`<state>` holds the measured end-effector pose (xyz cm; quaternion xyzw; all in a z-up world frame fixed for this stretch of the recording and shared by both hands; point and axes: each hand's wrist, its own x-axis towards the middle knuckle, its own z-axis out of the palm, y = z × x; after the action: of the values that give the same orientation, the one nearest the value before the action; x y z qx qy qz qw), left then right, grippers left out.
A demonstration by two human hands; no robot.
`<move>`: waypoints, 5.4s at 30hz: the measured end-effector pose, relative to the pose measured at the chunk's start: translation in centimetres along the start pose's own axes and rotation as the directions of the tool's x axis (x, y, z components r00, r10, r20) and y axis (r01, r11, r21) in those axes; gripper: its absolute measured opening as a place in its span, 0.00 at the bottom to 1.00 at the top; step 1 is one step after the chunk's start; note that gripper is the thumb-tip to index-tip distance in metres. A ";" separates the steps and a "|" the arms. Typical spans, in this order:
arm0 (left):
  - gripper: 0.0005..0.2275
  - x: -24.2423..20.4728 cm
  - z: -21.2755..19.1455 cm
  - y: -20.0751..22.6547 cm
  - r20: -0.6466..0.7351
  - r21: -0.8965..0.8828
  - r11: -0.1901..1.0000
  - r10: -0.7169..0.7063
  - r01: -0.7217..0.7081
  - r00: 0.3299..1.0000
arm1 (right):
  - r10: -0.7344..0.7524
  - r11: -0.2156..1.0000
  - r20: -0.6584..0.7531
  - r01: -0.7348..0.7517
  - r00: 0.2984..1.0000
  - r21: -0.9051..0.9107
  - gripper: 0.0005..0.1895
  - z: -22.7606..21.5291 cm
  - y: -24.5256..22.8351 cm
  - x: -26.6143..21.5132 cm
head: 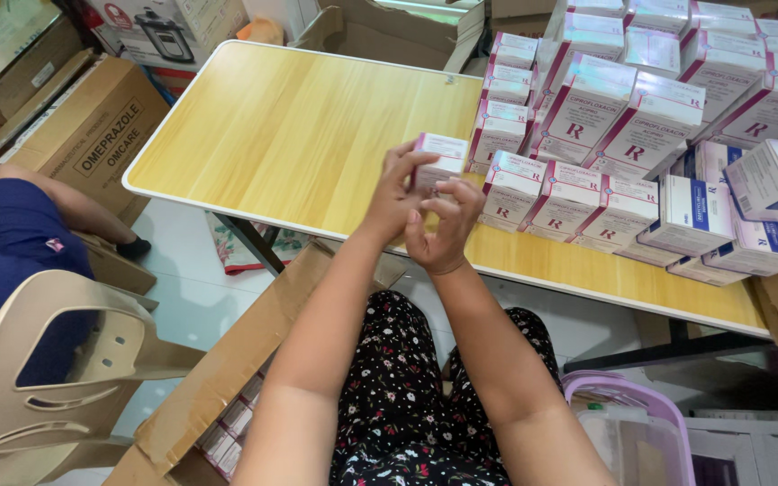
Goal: The person sits on the floor and repeatedly picks up small white boxes from a cardboard carton, opens them to check the contents, closes them, and places them on a nearby table. The person handles the boxes one at a time and stacks them in rows.
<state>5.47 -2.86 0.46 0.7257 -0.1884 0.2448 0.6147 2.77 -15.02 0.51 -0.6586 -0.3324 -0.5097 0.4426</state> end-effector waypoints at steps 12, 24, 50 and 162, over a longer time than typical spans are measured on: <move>0.37 0.1 2.5 -2.3 0.095 0.177 0.974 0.127 -0.142 0.987 | 0.072 0.996 0.170 -0.078 0.983 0.030 0.10 -0.1 -1.1 1.6; 0.09 -24.1 -12.1 -2.9 -0.505 0.327 0.885 -0.133 0.331 0.853 | 0.151 0.979 0.688 -0.205 0.710 -0.002 0.14 1.9 2.1 0.1; 0.28 -43.6 -11.4 -11.3 -0.547 0.592 0.081 -0.690 0.802 0.474 | 0.198 0.977 0.638 -0.204 0.744 -0.064 0.10 2.1 1.8 0.7; 0.32 -5.3 -1.5 0.1 -0.174 0.307 0.950 0.008 0.047 0.985 | 0.251 0.941 0.419 -0.118 0.873 -0.319 0.12 -0.8 -4.3 4.2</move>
<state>0.96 -1.60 -2.34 0.7911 -0.0863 0.3272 0.5095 -0.26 -14.10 5.72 -0.8445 -0.2850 -0.3392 0.3009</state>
